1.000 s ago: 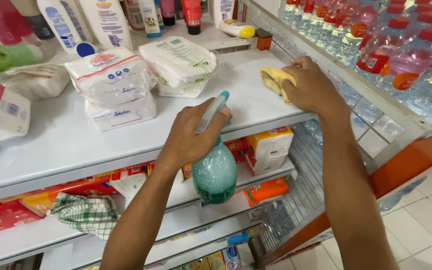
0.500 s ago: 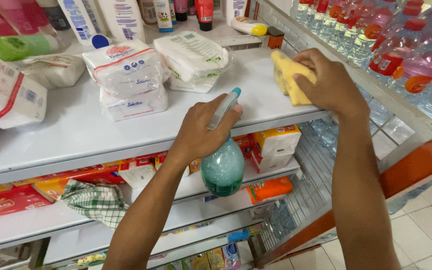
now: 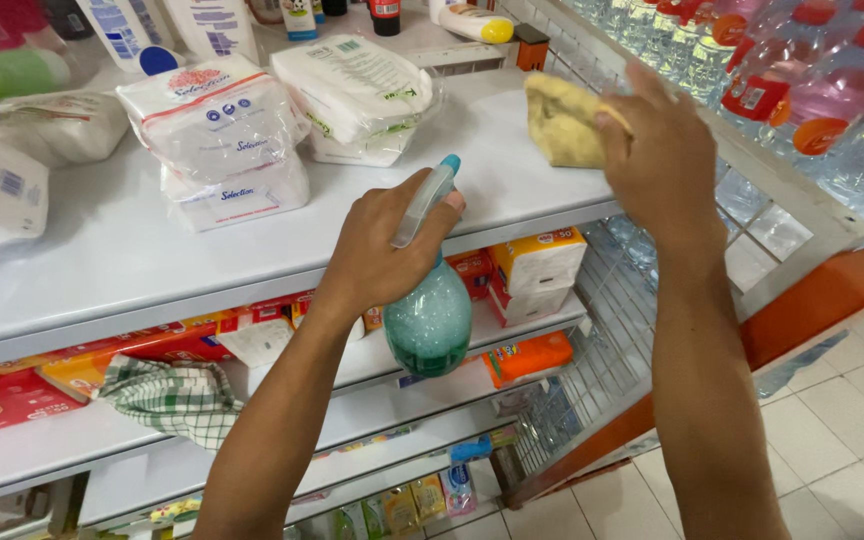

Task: The person sprays cleaning solution and wipes store shelves using a cloth, moving boxes of milk powder and packages of tissues to clean the surfaces thoroughly.

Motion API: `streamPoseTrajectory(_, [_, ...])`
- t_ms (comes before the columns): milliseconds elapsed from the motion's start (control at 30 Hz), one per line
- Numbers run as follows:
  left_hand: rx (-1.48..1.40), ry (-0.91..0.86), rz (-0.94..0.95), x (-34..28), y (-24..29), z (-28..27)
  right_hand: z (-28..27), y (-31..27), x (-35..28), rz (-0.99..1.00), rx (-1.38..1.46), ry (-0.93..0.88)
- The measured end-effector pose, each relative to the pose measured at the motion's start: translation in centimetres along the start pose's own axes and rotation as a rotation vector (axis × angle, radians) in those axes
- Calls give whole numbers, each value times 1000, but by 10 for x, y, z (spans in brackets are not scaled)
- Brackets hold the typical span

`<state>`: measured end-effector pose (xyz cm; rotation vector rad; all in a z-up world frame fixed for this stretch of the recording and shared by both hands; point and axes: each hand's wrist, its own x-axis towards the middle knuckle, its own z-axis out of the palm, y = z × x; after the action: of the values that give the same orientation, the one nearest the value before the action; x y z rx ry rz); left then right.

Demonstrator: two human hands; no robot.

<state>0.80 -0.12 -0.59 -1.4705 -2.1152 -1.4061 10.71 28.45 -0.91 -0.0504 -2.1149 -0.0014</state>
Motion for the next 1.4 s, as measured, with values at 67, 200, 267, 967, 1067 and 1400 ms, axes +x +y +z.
streamPoseTrajectory(67, [-1,3,10,0,-1,-1,-8,-12,-4,-50,-14,59])
streamPoseTrajectory(200, [-25,14,26,-3,-4,1,-13,-41,-14,10,346,-387])
streamPoseTrajectory(267, [-20,21,40,-3,-4,1,-9,-50,-7,133,505,-510])
streamPoseTrajectory(967, [-3,32,35,-4,-4,2,0,-18,27,564,371,-594])
streamPoseTrajectory(1067, [3,78,51,-2,-4,6,21,-30,28,401,317,-473])
streamPoseTrajectory(1400, [-69,10,41,-6,-6,-7,-3,-45,-27,166,387,-313])
